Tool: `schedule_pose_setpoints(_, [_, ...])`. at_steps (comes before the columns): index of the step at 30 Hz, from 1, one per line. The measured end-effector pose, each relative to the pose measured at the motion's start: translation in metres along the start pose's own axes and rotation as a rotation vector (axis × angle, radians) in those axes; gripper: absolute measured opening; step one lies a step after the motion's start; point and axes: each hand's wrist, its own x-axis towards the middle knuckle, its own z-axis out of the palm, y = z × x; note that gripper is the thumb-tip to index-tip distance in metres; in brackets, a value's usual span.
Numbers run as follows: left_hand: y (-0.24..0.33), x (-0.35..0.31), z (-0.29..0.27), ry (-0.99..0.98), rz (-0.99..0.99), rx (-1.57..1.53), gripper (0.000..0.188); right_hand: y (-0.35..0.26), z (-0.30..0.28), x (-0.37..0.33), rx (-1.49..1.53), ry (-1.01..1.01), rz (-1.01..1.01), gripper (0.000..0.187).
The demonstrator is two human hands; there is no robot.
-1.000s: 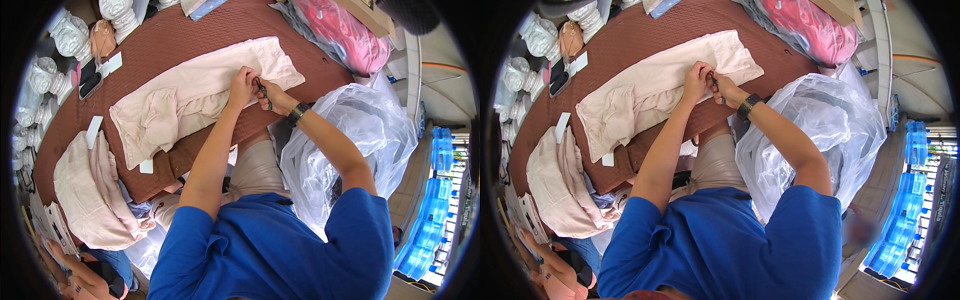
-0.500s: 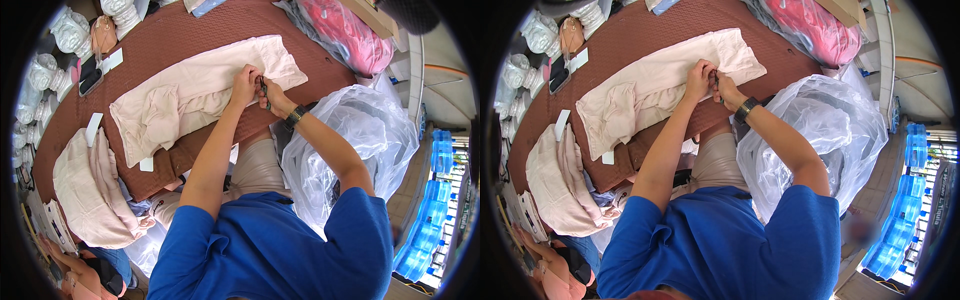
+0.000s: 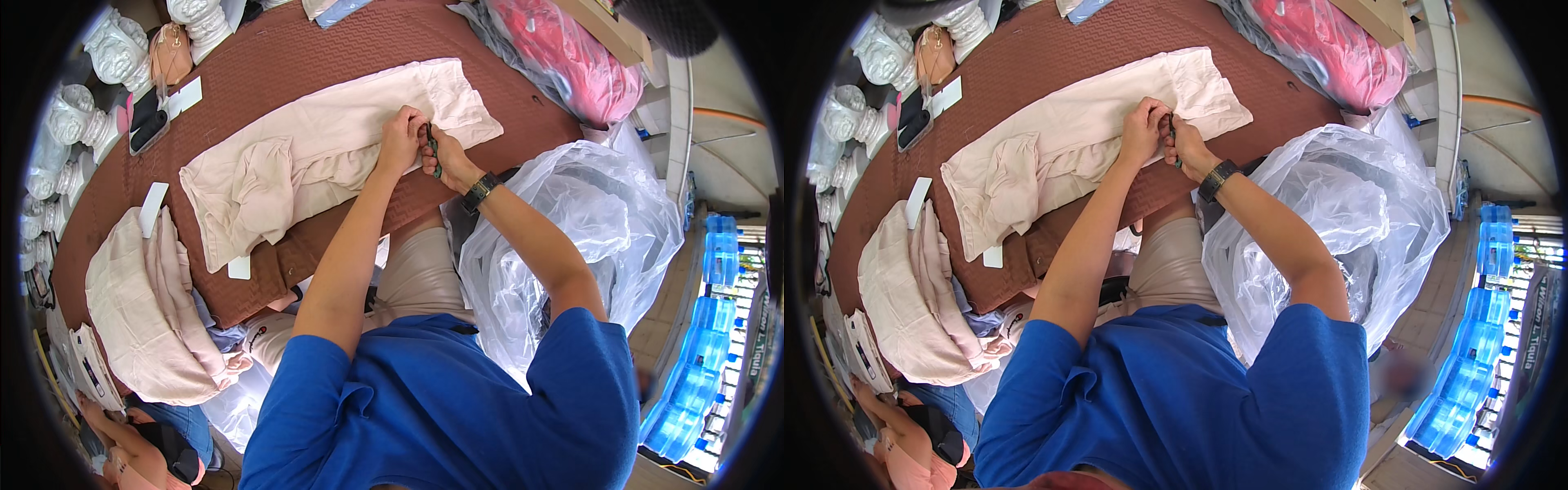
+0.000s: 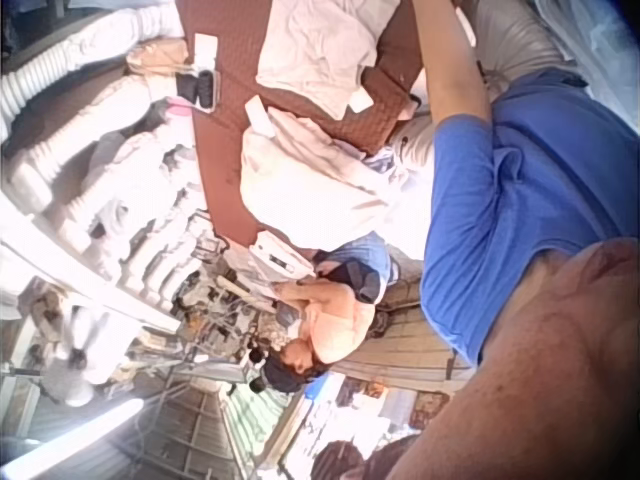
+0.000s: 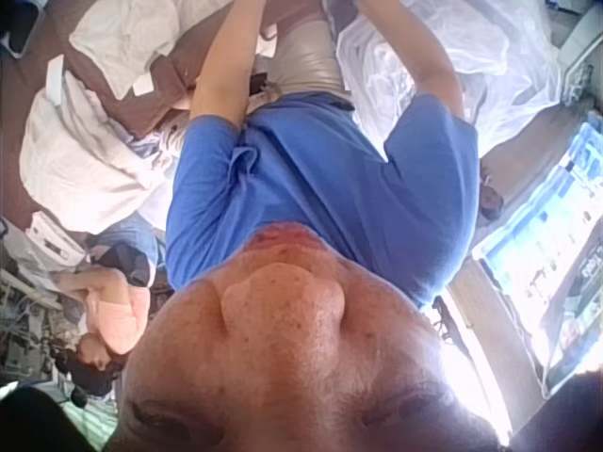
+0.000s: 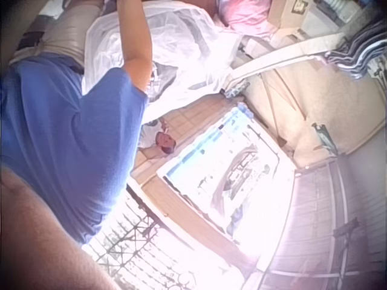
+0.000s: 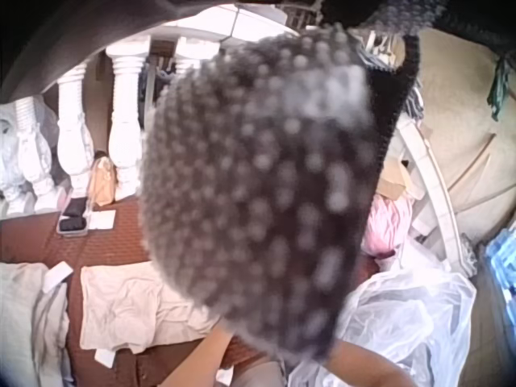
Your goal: The person picks up pink garments one by one, spreads them out on a table, uses a cardboard template to fold them into uniform rectangles, and trims loose threads using a pair of snips.
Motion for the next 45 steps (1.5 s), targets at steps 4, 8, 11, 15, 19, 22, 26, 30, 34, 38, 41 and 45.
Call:
schedule_pose_setpoints(4, [0.006,-0.001,0.001,-0.016,-0.019,-0.004,0.010,0.000,-0.002,0.001,0.028,0.006,0.000,0.037])
schedule_pose_setpoints(8, [0.004,0.000,0.000,-0.018,-0.021,-0.013,0.009,0.002,-0.002,0.004,0.064,0.006,0.003,0.036])
schedule_pose_setpoints(11, [0.005,-0.001,0.000,-0.028,-0.029,0.011,0.009,0.002,-0.002,0.005,0.087,0.011,0.023,0.036])
schedule_pose_setpoints(15, [0.003,-0.001,-0.001,-0.050,-0.054,0.016,0.009,0.000,-0.002,0.006,0.093,0.007,0.043,0.036])
schedule_pose_setpoints(19, [0.005,-0.001,-0.001,-0.055,-0.056,0.017,0.008,-0.003,0.000,0.004,0.080,0.019,0.056,0.036])
schedule_pose_setpoints(22, [0.004,0.000,0.001,-0.021,0.016,0.026,0.008,-0.003,-0.002,0.005,0.074,0.001,0.061,0.036])
schedule_pose_setpoints(26, [0.003,-0.001,0.002,-0.034,-0.004,-0.016,0.008,-0.003,-0.003,0.004,0.061,0.012,0.067,0.036])
schedule_pose_setpoints(30, [0.001,0.001,0.003,0.018,-0.065,-0.192,0.006,-0.017,0.001,-0.012,0.026,0.081,0.030,0.035])
schedule_pose_setpoints(34, [0.018,0.034,-0.016,-0.136,-0.168,-0.010,0.005,-0.039,-0.020,-0.009,-0.176,0.183,-0.077,0.028])
schedule_pose_setpoints(38, [0.044,0.089,-0.084,0.248,0.119,0.264,0.023,-0.047,-0.038,-0.018,-0.702,0.230,-0.272,0.027])
schedule_pose_setpoints(41, [0.029,0.086,-0.107,0.452,0.215,1.016,0.032,-0.043,-0.042,-0.004,-1.044,0.203,-0.578,0.034])
schedule_pose_setpoints(45, [0.034,0.040,-0.074,-0.108,0.326,0.706,0.038,-0.018,-0.048,0.014,-1.069,0.262,-0.763,0.030])
